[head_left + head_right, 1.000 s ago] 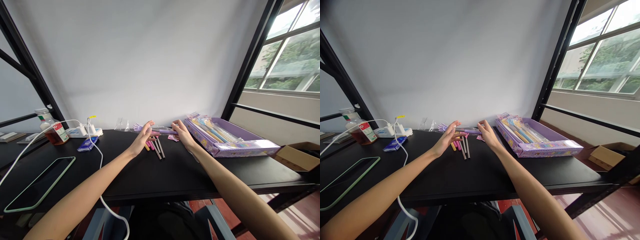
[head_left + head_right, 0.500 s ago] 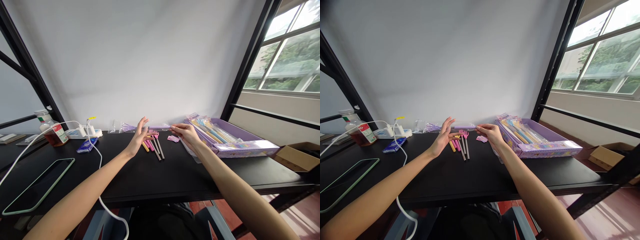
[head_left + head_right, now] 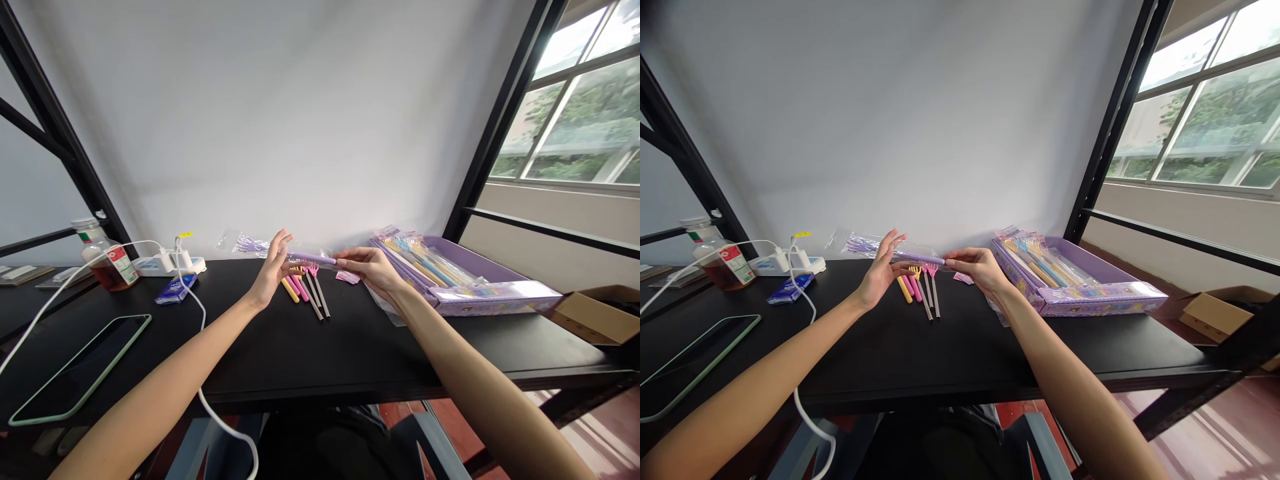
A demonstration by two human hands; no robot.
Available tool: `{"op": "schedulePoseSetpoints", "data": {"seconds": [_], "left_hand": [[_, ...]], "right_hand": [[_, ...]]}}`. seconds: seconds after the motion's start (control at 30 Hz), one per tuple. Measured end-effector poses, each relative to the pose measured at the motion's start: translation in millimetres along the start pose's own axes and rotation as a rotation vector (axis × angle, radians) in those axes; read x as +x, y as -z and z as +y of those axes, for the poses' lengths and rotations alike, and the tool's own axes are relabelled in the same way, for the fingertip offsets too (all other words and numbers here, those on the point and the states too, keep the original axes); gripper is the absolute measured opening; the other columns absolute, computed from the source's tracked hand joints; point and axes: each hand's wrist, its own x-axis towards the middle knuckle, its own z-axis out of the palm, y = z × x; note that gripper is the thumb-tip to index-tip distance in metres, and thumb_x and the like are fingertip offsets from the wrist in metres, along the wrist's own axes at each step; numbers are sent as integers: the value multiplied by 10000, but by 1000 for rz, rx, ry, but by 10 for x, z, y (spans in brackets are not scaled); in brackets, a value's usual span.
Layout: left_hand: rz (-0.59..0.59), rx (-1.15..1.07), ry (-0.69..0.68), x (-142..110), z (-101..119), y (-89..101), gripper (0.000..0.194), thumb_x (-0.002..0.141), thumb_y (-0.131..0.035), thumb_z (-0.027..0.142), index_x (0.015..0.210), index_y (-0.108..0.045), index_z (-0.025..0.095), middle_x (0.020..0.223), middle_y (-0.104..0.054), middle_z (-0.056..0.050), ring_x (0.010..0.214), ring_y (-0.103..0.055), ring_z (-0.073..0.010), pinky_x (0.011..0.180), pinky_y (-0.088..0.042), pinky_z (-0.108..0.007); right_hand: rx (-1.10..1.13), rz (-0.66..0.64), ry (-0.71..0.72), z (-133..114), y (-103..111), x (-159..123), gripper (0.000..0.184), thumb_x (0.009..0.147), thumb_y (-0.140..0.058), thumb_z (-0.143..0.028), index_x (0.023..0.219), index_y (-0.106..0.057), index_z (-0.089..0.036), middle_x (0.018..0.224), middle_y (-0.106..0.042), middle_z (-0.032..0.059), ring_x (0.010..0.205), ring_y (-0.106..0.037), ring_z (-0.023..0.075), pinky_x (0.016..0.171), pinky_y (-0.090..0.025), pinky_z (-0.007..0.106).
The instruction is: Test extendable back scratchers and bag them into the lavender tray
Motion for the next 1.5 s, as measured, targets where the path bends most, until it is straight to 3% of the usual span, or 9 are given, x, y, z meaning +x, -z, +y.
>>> {"op": "schedulePoseSetpoints", "data": {"seconds": [0.23,0.4,0.5,0.6,0.73,0.87,1.1,1.27,1.5], "left_hand": [[-35,-44,20,-15,1,-3,592,987,-494,498,1525,-266,408,1622,-245,-65,1067,-684,-208,940,-553,-393],[-86,-28,66,-24,-18,-55,495,977,-515,497,1431,-426,323,1503,-404,-82,1038,-686,-201,944,-534,-380],[8,-24,73,-4,-22,-72,433,941,-600,436,1327,-522,256,1329,-550,-75,956,-685,-171,938,-533,-367],[130,-56,78,21,-13,-62,357,898,-665,345,1219,-581,216,1173,-630,-58,900,-666,-150,891,-546,-330],[141,-149,106,36,9,-17,367,863,-698,274,1205,-572,227,1104,-657,-32,829,-657,-125,815,-552,-297],[87,-217,114,33,19,10,409,860,-698,264,1235,-534,243,1074,-662,-24,793,-678,-136,811,-555,-336],[-38,-119,177,-26,2,-68,494,866,-706,294,1310,-497,245,1087,-674,-53,793,-672,-148,694,-548,-284],[-130,-64,172,-44,-35,-100,474,865,-708,338,1283,-507,240,1156,-646,-77,835,-661,-161,668,-567,-280],[-146,71,119,-35,-51,-87,458,860,-700,442,1209,-495,226,1200,-606,-87,810,-676,-157,656,-592,-305]], "right_hand": [[-180,-13,117,38,-56,-48,322,616,-900,-385,826,-764,-182,901,-782,90,817,-742,256,776,-577,386],[-269,20,163,57,-129,-58,303,641,-875,-408,798,-752,-180,871,-774,89,808,-731,259,751,-572,380],[-316,50,214,42,-141,-55,283,671,-851,-421,770,-730,-185,796,-751,72,746,-709,244,704,-559,370],[-399,89,323,-21,-78,-55,210,802,-745,-410,856,-733,-208,837,-733,62,782,-680,227,715,-534,360],[-499,-108,428,-91,53,-65,294,855,-676,-298,1146,-720,-290,1239,-662,69,1160,-594,272,884,-502,388],[-515,-284,344,-91,78,-82,232,788,-769,-331,1015,-778,-286,1341,-593,89,1342,-464,330,959,-491,427],[-348,-347,282,-102,-25,-114,151,736,-833,-378,792,-788,-246,1371,-567,87,1190,-575,287,1041,-455,472],[-334,-307,177,22,-85,-81,252,745,-809,-430,780,-728,-194,1179,-619,106,1008,-620,238,826,-544,379],[-235,-340,1,82,-175,-98,338,764,-794,-438,758,-567,-188,753,-646,7,637,-609,135,630,-507,295]]}}
